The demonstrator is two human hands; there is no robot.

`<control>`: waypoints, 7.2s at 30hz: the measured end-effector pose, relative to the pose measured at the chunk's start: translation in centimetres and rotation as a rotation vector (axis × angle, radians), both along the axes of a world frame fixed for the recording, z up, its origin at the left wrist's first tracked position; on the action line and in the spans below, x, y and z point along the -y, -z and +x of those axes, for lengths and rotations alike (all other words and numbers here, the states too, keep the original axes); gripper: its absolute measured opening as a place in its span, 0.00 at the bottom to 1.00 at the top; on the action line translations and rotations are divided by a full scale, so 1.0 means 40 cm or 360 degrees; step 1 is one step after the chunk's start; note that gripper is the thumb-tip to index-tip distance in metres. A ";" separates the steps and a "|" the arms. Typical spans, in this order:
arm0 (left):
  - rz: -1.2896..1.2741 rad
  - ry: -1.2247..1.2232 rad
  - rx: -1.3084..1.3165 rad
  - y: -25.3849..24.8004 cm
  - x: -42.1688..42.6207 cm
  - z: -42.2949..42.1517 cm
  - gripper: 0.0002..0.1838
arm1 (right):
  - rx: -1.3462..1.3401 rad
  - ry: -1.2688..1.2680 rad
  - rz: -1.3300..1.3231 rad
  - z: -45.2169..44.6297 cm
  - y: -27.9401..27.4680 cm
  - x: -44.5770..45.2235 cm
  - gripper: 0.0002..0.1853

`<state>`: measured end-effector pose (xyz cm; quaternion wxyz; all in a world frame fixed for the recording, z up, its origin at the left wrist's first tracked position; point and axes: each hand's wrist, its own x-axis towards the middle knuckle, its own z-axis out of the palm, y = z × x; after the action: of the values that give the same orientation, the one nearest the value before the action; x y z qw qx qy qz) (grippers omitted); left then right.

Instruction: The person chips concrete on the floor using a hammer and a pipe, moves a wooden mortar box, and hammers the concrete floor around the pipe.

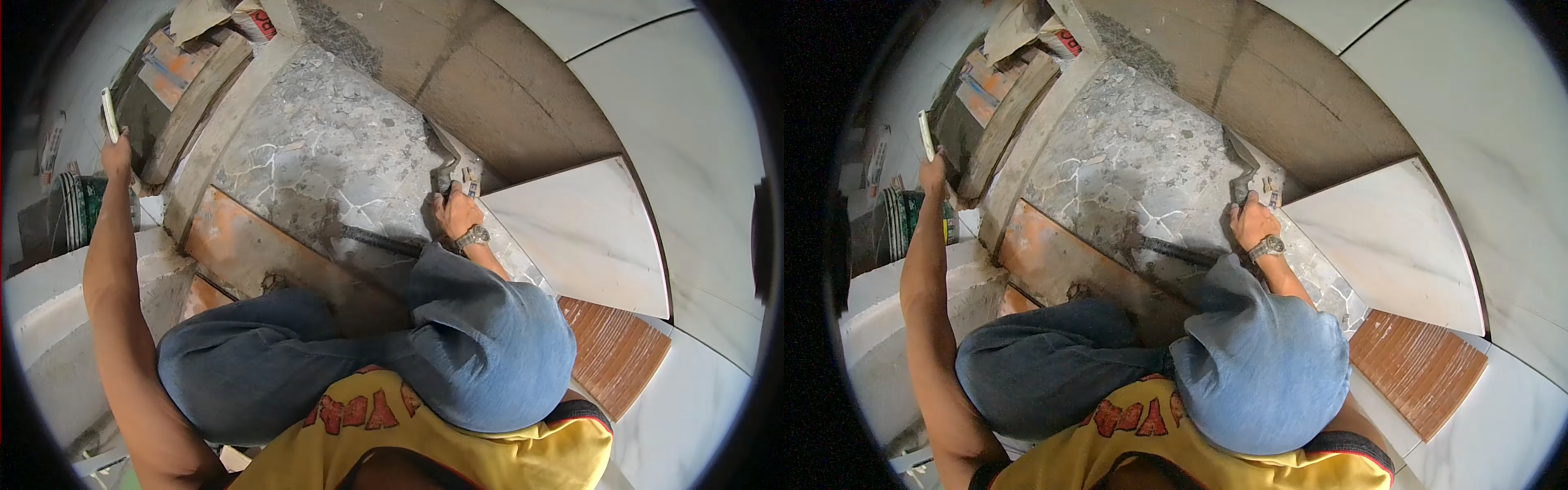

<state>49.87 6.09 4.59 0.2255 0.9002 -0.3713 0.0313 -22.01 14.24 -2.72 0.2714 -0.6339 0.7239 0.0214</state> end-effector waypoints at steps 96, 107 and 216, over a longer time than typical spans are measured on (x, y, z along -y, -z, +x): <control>0.0008 0.0285 -0.0486 0.015 0.024 -0.061 0.18 | 0.1365 0.0653 0.0366 0.218 0.022 -0.061 0.20; 0.0134 0.0368 -0.0407 -0.040 0.087 -0.158 0.19 | 0.1142 -0.0041 0.0716 0.429 0.166 -0.096 0.44; 0.0409 0.0610 -0.0461 -0.035 0.226 -0.247 0.20 | 0.0492 -0.0746 0.0216 0.297 -0.055 0.082 0.27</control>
<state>39.97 -2.96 5.98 0.1619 0.8299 -0.4996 -0.1885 -10.12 10.95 -0.54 0.4081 -0.7600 0.5046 0.0350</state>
